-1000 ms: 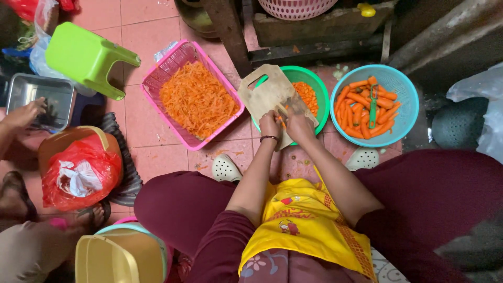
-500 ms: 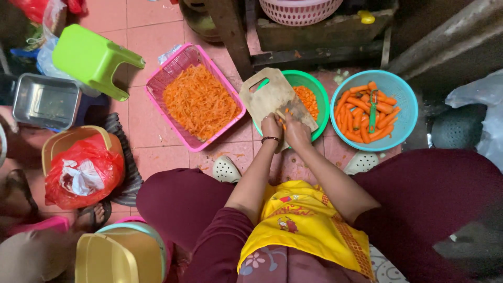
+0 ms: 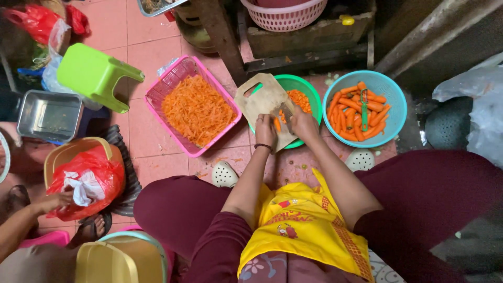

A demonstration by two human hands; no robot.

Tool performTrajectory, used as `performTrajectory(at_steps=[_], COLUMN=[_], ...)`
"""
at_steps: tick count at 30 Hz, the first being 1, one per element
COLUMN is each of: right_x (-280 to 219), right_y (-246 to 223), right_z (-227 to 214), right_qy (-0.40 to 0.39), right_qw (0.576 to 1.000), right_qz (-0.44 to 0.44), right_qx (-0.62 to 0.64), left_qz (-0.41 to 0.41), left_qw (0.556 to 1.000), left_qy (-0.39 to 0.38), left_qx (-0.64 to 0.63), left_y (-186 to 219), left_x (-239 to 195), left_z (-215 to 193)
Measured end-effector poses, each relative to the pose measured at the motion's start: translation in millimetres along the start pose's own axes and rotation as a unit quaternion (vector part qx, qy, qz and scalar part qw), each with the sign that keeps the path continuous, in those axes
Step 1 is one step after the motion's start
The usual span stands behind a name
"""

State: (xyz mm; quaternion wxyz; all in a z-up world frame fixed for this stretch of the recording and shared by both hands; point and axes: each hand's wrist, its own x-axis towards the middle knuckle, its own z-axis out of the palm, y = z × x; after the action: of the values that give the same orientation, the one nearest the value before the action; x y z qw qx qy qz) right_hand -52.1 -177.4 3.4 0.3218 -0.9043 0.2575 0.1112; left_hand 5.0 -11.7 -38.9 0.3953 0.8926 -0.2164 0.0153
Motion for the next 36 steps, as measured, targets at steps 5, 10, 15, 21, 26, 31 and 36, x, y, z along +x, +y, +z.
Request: performTrajectory(at_steps=[5, 10, 15, 21, 26, 31, 36], right_x=[-23, -37, -6, -23, -9, -16, -6], right_y=[-38, -62, -32, -50, -46, -57, -36], right_z=[-24, -26, 20, 6, 16, 18, 20], right_qy=[-0.028, -0.067, -0.064, -0.055, -0.07, -0.063, -0.066], right_qw=[0.999, 0.997, 0.994, 0.996, 0.993, 0.993, 0.993], right_qz=[-0.005, -0.007, -0.036, -0.03, -0.027, -0.046, -0.017], right_qx=[-0.018, -0.046, -0.077, -0.069, -0.093, -0.087, -0.092], left_qz=[0.073, -0.004, -0.06, -0.071, -0.082, -0.083, -0.112], left_qw=[0.99, 0.992, 0.992, 0.992, 0.993, 0.993, 0.992], left_qy=[-0.122, -0.106, -0.11, -0.093, -0.075, -0.058, -0.045], left_qx=[0.025, 0.064, 0.031, 0.054, 0.051, 0.057, 0.044], left_y=[-15, -32, -26, -27, -3, -19, -20], left_x=[7, 3, 1, 0, 1, 1, -7], left_z=[-1, 10, 20, 20, 2, 21, 23])
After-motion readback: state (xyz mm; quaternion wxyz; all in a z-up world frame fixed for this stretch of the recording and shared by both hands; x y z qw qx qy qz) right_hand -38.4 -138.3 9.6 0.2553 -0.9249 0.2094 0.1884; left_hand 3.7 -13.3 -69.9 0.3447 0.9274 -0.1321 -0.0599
